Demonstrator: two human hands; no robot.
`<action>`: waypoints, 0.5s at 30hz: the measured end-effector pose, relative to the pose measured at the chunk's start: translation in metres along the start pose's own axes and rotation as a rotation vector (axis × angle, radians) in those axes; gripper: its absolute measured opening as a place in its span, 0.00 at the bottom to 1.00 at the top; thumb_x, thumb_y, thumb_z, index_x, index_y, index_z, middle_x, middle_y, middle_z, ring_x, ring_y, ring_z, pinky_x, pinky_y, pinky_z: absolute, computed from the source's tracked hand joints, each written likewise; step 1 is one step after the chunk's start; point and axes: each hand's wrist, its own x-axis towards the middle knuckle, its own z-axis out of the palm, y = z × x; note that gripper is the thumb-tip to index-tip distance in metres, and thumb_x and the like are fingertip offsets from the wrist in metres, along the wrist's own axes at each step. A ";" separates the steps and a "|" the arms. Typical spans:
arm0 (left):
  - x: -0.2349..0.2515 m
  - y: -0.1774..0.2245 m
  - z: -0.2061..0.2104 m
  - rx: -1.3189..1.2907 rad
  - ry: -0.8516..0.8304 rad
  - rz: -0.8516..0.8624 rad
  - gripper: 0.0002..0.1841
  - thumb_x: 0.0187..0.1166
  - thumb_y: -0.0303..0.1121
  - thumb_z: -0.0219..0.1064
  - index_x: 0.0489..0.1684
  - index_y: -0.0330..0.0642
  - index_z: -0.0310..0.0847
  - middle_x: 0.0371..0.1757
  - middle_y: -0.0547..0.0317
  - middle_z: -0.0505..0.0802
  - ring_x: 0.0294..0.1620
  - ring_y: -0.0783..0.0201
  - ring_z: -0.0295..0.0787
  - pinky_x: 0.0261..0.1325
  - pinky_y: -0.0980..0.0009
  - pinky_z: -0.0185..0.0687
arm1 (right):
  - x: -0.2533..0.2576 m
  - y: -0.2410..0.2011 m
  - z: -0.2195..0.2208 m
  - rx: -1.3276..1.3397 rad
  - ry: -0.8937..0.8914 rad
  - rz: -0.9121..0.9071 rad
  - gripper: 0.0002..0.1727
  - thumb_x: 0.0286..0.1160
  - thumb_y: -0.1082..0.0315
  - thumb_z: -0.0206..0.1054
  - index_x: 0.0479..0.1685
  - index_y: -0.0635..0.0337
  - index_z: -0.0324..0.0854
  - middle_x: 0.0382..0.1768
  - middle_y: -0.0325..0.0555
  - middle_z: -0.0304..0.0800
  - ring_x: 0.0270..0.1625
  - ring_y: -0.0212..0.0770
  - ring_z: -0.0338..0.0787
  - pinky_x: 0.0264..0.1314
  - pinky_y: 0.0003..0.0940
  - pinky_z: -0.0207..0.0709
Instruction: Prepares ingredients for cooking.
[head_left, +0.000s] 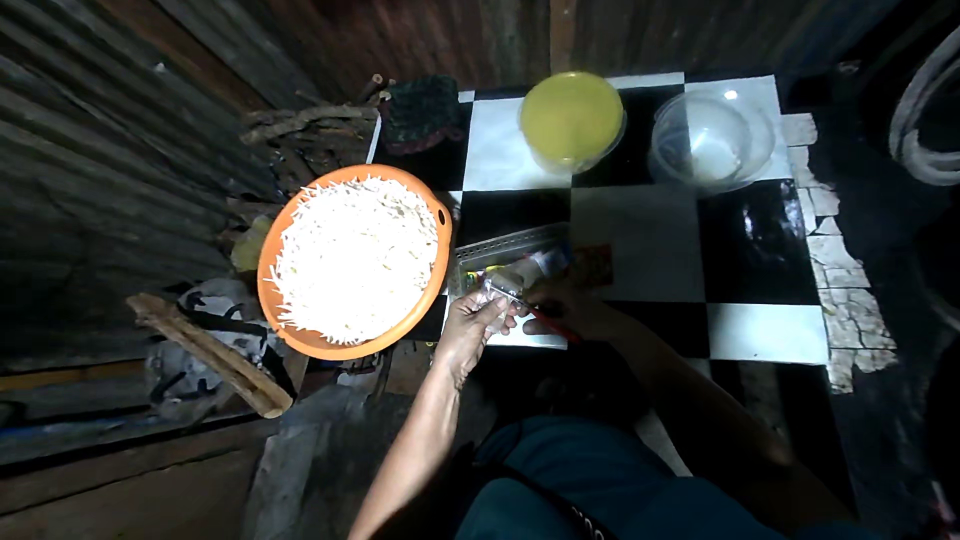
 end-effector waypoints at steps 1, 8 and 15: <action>0.000 0.000 -0.001 -0.005 -0.004 -0.006 0.07 0.83 0.17 0.59 0.41 0.31 0.84 0.32 0.53 0.94 0.28 0.66 0.91 0.37 0.74 0.90 | 0.001 0.001 0.000 -0.007 0.009 0.000 0.18 0.79 0.56 0.72 0.56 0.62 0.87 0.40 0.38 0.89 0.36 0.20 0.81 0.42 0.18 0.76; 0.003 0.001 -0.003 0.000 -0.065 -0.036 0.09 0.82 0.17 0.59 0.39 0.33 0.86 0.31 0.55 0.94 0.27 0.68 0.91 0.34 0.75 0.89 | 0.003 -0.012 -0.002 -0.071 -0.021 0.017 0.19 0.80 0.55 0.72 0.55 0.62 0.86 0.38 0.40 0.87 0.35 0.23 0.80 0.42 0.20 0.76; 0.009 0.002 -0.008 0.026 -0.116 -0.053 0.08 0.82 0.18 0.60 0.40 0.33 0.87 0.31 0.54 0.94 0.27 0.68 0.90 0.35 0.75 0.89 | 0.008 -0.007 -0.006 -0.120 -0.019 0.019 0.19 0.79 0.55 0.73 0.54 0.63 0.87 0.38 0.42 0.89 0.37 0.25 0.82 0.45 0.23 0.78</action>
